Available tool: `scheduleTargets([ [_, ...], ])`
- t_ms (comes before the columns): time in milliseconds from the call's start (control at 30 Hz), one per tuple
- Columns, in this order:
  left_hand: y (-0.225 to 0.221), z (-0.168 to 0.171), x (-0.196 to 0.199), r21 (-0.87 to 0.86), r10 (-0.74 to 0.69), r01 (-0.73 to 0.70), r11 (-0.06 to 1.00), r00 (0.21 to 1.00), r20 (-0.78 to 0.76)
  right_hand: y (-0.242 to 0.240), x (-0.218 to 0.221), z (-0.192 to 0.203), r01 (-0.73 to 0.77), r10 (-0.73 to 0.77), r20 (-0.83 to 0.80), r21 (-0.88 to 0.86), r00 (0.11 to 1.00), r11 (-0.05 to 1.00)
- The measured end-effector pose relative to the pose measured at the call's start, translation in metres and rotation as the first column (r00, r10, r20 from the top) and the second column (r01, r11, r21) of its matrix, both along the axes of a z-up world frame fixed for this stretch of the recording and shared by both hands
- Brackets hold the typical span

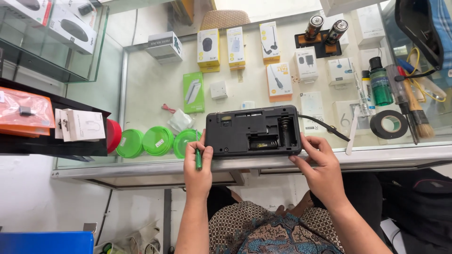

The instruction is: Disassembling a portable electronic device by removing batteries and unscrewing the back panel

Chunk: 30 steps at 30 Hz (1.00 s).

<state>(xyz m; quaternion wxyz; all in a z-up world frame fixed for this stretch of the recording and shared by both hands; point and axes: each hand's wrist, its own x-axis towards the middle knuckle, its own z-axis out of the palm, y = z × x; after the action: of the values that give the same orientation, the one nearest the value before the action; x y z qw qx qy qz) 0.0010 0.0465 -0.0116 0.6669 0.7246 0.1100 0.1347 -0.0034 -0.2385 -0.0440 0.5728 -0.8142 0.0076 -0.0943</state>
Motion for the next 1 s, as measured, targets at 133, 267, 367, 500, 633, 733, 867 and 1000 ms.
scheduleTargets([
  [133,0.003,0.000,0.004,0.035,0.012,-0.012,0.999,1.000,-0.001,0.004,0.007,0.005,-0.002,0.013,0.075,-0.138,0.997,0.990],
  [267,0.011,-0.002,0.008,0.117,0.042,-0.037,0.992,0.998,-0.038,0.007,0.010,-0.010,0.014,0.034,0.171,-0.267,0.985,0.964],
  [367,0.013,0.000,0.009,0.104,0.020,-0.019,0.994,1.000,-0.010,0.011,0.010,-0.014,0.039,0.028,0.194,-0.333,0.981,0.942],
  [500,0.013,0.004,0.003,0.224,0.064,-0.039,0.974,0.992,-0.106,0.008,0.010,-0.015,0.012,0.060,0.174,-0.388,0.983,0.922],
  [633,0.017,-0.004,0.005,0.228,0.285,-0.323,0.918,0.940,0.186,0.002,0.020,0.015,-0.128,0.165,0.099,-0.301,0.981,0.945],
  [733,0.019,0.016,0.020,0.343,0.226,-0.314,0.885,0.936,0.271,0.002,0.037,0.039,-0.232,0.300,0.112,-0.403,0.948,0.885],
  [867,-0.034,0.063,0.047,0.111,0.025,-0.034,0.993,0.996,0.081,0.006,0.064,0.037,-0.351,0.364,-0.063,-0.459,0.929,0.816],
  [1000,-0.061,0.070,0.085,0.262,-0.337,0.292,0.920,0.930,0.144,0.000,0.075,0.012,-0.367,0.400,-0.050,-0.517,0.915,0.774],
])
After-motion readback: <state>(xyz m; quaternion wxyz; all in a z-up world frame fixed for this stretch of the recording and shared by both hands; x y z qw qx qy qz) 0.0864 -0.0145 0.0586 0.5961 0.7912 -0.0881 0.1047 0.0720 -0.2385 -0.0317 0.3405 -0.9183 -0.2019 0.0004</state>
